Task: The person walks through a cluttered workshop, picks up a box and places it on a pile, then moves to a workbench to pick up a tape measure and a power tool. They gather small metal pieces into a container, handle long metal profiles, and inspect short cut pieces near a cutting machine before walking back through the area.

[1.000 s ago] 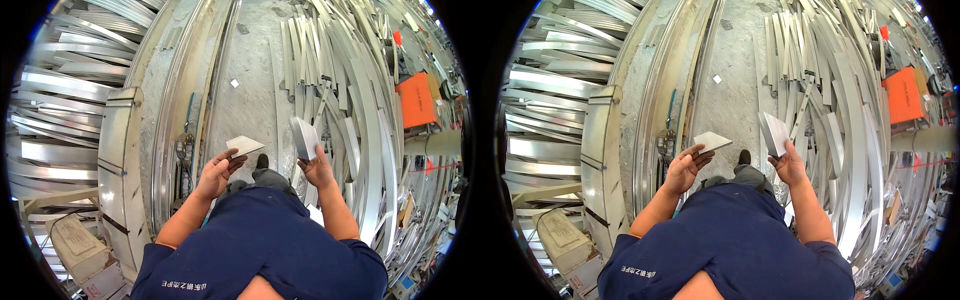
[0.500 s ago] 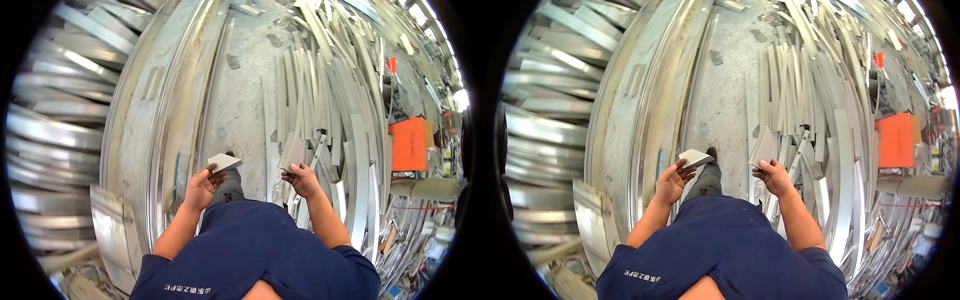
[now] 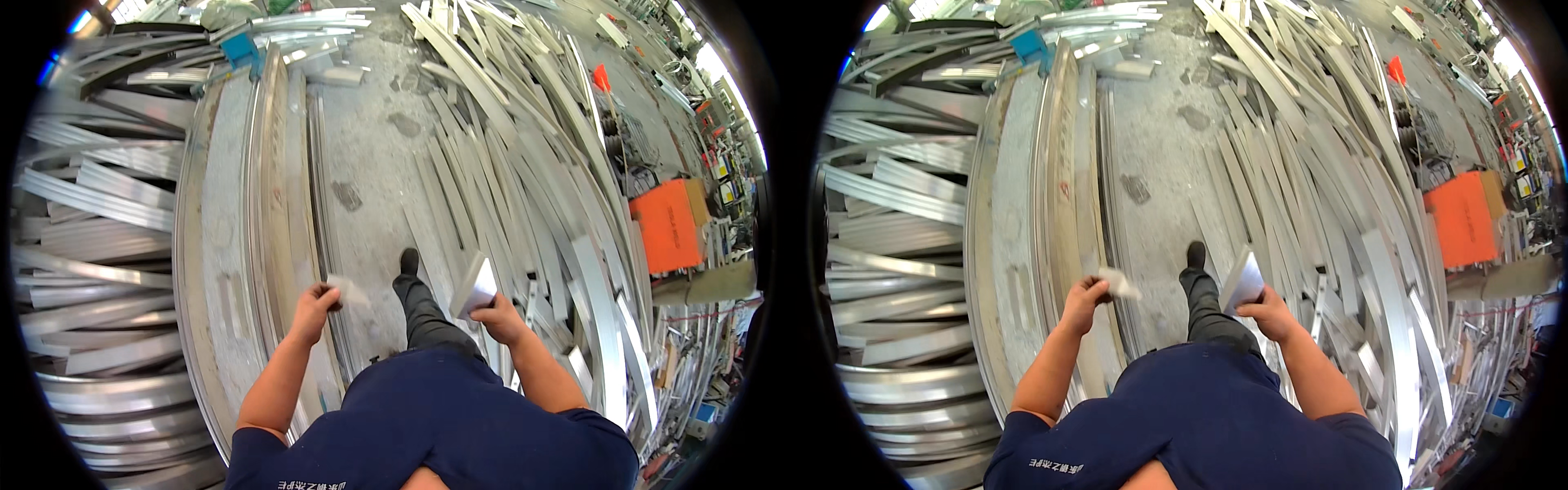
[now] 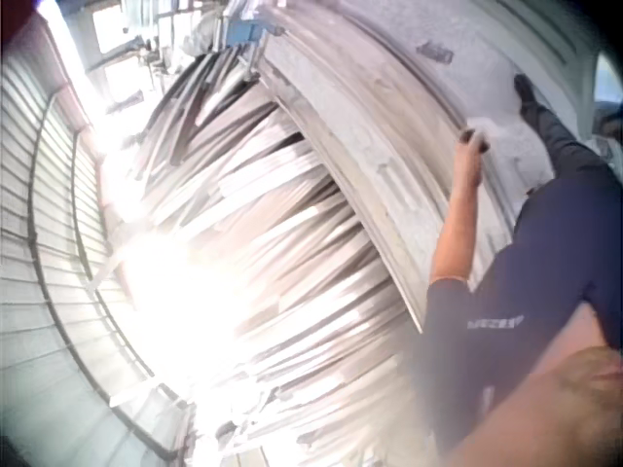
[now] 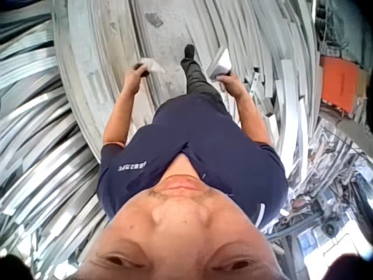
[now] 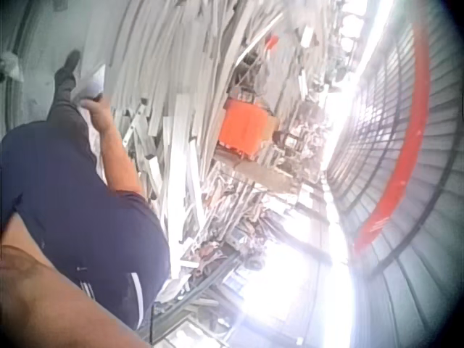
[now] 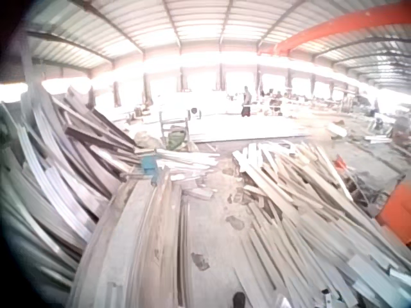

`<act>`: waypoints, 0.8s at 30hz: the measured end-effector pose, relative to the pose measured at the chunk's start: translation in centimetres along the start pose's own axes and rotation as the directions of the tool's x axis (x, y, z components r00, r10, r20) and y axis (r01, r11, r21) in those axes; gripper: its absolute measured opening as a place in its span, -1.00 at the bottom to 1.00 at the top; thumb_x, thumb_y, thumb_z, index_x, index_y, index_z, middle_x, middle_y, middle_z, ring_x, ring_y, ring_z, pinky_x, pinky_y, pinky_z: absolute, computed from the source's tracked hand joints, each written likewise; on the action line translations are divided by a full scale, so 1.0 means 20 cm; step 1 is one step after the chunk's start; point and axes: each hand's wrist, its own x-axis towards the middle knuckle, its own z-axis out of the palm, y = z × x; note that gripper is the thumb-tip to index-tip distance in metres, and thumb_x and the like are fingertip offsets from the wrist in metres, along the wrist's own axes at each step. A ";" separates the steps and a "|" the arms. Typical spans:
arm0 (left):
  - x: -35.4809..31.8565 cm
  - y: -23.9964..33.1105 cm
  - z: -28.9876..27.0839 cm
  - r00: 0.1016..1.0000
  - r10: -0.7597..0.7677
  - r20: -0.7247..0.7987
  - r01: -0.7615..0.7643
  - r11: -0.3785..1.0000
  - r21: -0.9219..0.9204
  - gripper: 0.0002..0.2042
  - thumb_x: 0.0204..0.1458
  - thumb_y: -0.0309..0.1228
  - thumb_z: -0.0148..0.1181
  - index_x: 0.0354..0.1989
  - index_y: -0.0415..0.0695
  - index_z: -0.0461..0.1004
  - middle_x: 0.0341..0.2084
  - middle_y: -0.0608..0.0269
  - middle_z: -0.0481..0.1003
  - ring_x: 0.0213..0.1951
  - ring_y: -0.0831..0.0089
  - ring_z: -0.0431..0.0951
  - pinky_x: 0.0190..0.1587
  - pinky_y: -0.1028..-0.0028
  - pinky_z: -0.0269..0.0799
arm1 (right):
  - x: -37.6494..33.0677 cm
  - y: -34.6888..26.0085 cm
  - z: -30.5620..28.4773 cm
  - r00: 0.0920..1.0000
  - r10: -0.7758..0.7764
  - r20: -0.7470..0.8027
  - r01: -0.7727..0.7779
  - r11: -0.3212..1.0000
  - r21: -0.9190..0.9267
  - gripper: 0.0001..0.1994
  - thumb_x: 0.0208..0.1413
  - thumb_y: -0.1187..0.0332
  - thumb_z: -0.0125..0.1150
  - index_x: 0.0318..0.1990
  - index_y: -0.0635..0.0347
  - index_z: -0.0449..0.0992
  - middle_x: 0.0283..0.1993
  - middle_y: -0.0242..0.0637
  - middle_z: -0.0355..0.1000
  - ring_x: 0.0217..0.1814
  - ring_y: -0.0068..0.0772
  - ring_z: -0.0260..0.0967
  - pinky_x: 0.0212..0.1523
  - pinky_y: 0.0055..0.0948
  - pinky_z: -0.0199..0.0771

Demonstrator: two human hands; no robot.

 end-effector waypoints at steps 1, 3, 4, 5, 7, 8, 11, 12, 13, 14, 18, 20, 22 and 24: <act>0.12 0.09 -0.05 0.998 -0.056 -0.017 0.058 0.977 0.207 -0.75 0.02 -0.33 0.19 -0.28 -0.30 0.49 -0.44 0.20 0.52 -0.40 0.42 0.51 -0.23 0.43 0.42 | 0.13 -0.08 0.00 0.999 -0.039 0.021 0.035 0.985 0.168 -0.47 -0.11 0.44 0.29 0.09 0.21 0.31 -0.01 -0.28 0.40 0.01 -0.35 0.36 0.08 -0.30 0.30; 0.31 0.25 -0.17 0.989 -0.133 -0.063 0.143 0.779 0.610 -0.66 -0.03 -0.22 0.21 -0.36 -0.34 0.53 -0.50 0.07 0.54 -0.41 0.33 0.54 -0.27 0.38 0.44 | 0.42 -0.23 -0.06 0.999 0.008 -0.051 0.010 0.941 0.338 -0.48 -0.04 0.40 0.27 0.11 0.20 0.27 0.00 -0.24 0.39 0.02 -0.27 0.38 0.00 -0.25 0.38; 0.39 0.28 -0.26 0.985 -0.150 -0.085 0.160 0.601 0.783 -0.60 -0.06 -0.15 0.22 -0.39 -0.36 0.54 -0.51 -0.02 0.55 -0.40 0.25 0.56 -0.27 0.35 0.45 | 0.57 -0.34 -0.07 0.994 0.040 -0.105 0.005 0.917 0.398 -0.50 -0.01 0.38 0.26 0.11 0.20 0.27 -0.01 -0.22 0.40 0.00 -0.25 0.39 -0.04 -0.24 0.42; 0.46 0.26 -0.36 0.981 -0.139 -0.135 0.188 0.509 0.840 -0.55 -0.08 -0.09 0.22 -0.38 -0.37 0.55 -0.48 -0.09 0.55 -0.36 0.17 0.57 -0.23 0.31 0.46 | 0.75 -0.44 -0.10 0.990 0.034 -0.134 0.024 0.911 0.411 -0.51 0.02 0.36 0.24 0.11 0.20 0.27 -0.02 -0.21 0.40 -0.03 -0.24 0.40 -0.07 -0.22 0.44; 0.54 0.26 -0.51 0.949 -0.249 -0.192 0.261 0.282 0.923 -0.50 -0.10 -0.03 0.20 -0.36 -0.36 0.56 -0.42 -0.16 0.55 -0.28 0.05 0.57 -0.18 0.25 0.45 | 1.08 -0.60 -0.18 0.988 0.026 -0.155 0.040 0.911 0.409 -0.55 0.06 0.32 0.20 0.10 0.18 0.28 -0.04 -0.21 0.40 -0.10 -0.24 0.43 -0.13 -0.15 0.47; 0.60 0.29 -0.55 0.920 -0.335 -0.202 0.269 0.167 0.949 -0.50 -0.10 -0.02 0.19 -0.35 -0.36 0.56 -0.39 -0.15 0.55 -0.25 0.02 0.57 -0.16 0.23 0.45 | 1.21 -0.72 -0.18 0.986 0.023 -0.164 0.045 0.915 0.400 -0.55 0.04 0.32 0.21 0.09 0.18 0.28 -0.03 -0.23 0.40 -0.07 -0.24 0.41 -0.08 -0.15 0.45; 0.71 0.21 -0.67 0.855 -0.430 -0.291 0.362 0.090 0.928 -0.54 -0.09 -0.04 0.18 -0.31 -0.28 0.58 -0.38 -0.08 0.57 -0.28 0.06 0.58 -0.16 0.24 0.46 | 1.57 -1.15 -0.13 0.996 -0.063 -0.068 0.087 0.888 0.451 -0.52 0.03 0.31 0.25 0.11 0.17 0.28 0.00 -0.33 0.40 0.03 -0.31 0.37 0.06 -0.24 0.37; 0.76 0.18 -0.69 0.830 -0.437 -0.345 0.436 0.123 0.892 -0.55 -0.08 -0.04 0.17 -0.29 -0.25 0.58 -0.38 -0.04 0.57 -0.31 0.08 0.59 -0.17 0.27 0.47 | 1.72 -1.26 -0.12 0.992 -0.084 -0.091 0.115 0.902 0.417 -0.51 0.04 0.30 0.24 0.12 0.18 0.27 0.01 -0.32 0.39 0.02 -0.31 0.37 0.03 -0.24 0.40; 0.82 0.23 -0.63 0.781 -0.470 -0.412 0.562 0.242 0.791 -0.58 -0.07 -0.06 0.18 -0.30 -0.24 0.58 -0.41 0.00 0.58 -0.35 0.12 0.59 -0.20 0.29 0.48 | 1.89 -1.34 -0.13 0.988 -0.102 -0.118 0.140 0.913 0.384 -0.50 0.05 0.28 0.22 0.14 0.19 0.25 0.01 -0.31 0.38 0.02 -0.31 0.37 0.01 -0.23 0.42; 0.88 0.32 -0.54 0.724 -0.501 -0.473 0.669 0.344 0.659 -0.60 -0.06 -0.09 0.18 -0.32 -0.23 0.58 -0.43 0.04 0.58 -0.40 0.16 0.60 -0.23 0.32 0.49 | 2.06 -1.43 -0.14 0.981 -0.116 -0.153 0.164 0.921 0.353 -0.49 0.06 0.27 0.21 0.15 0.19 0.24 0.02 -0.31 0.37 0.02 -0.31 0.37 -0.02 -0.23 0.45; 1.31 0.37 -0.49 0.667 -0.587 -0.460 0.736 0.422 0.528 -0.65 -0.02 -0.13 0.13 -0.37 -0.21 0.58 -0.47 0.05 0.57 -0.44 0.20 0.59 -0.28 0.32 0.49 | 2.65 -1.78 -0.15 0.967 -0.145 -0.210 0.203 0.936 0.286 -0.42 -0.03 0.27 0.36 0.13 0.21 0.26 -0.01 -0.35 0.39 -0.01 -0.38 0.38 -0.02 -0.34 0.42; 1.62 0.37 -0.58 0.671 -0.606 -0.428 0.726 0.418 0.547 -0.67 0.01 -0.15 0.10 -0.39 -0.20 0.58 -0.50 0.06 0.57 -0.46 0.23 0.59 -0.30 0.32 0.48 | 2.90 -1.92 -0.20 0.964 -0.124 -0.235 0.178 0.958 0.225 -0.41 -0.06 0.33 0.37 0.13 0.22 0.26 -0.04 -0.31 0.40 -0.02 -0.40 0.37 -0.07 -0.34 0.44; 1.98 0.45 -0.71 0.690 -0.614 -0.384 0.689 0.393 0.609 -0.68 0.03 -0.17 0.08 -0.42 -0.19 0.58 -0.52 0.07 0.56 -0.48 0.25 0.58 -0.32 0.32 0.48 | 3.12 -2.01 -0.30 0.957 -0.071 -0.280 0.102 0.990 0.098 -0.42 -0.08 0.37 0.37 0.12 0.22 0.26 -0.05 -0.30 0.40 -0.04 -0.43 0.37 -0.07 -0.35 0.43; 2.41 0.54 -0.88 0.726 -0.613 -0.312 0.612 0.368 0.700 -0.69 0.06 -0.19 0.05 -0.45 -0.18 0.59 -0.54 0.08 0.56 -0.50 0.28 0.58 -0.35 0.33 0.48 | 3.34 -1.95 -0.50 0.886 0.061 -0.461 -0.136 0.982 -0.132 -0.24 -0.19 0.32 0.44 0.20 0.35 0.19 0.02 -0.15 0.38 0.00 -0.30 0.36 0.00 -0.36 0.39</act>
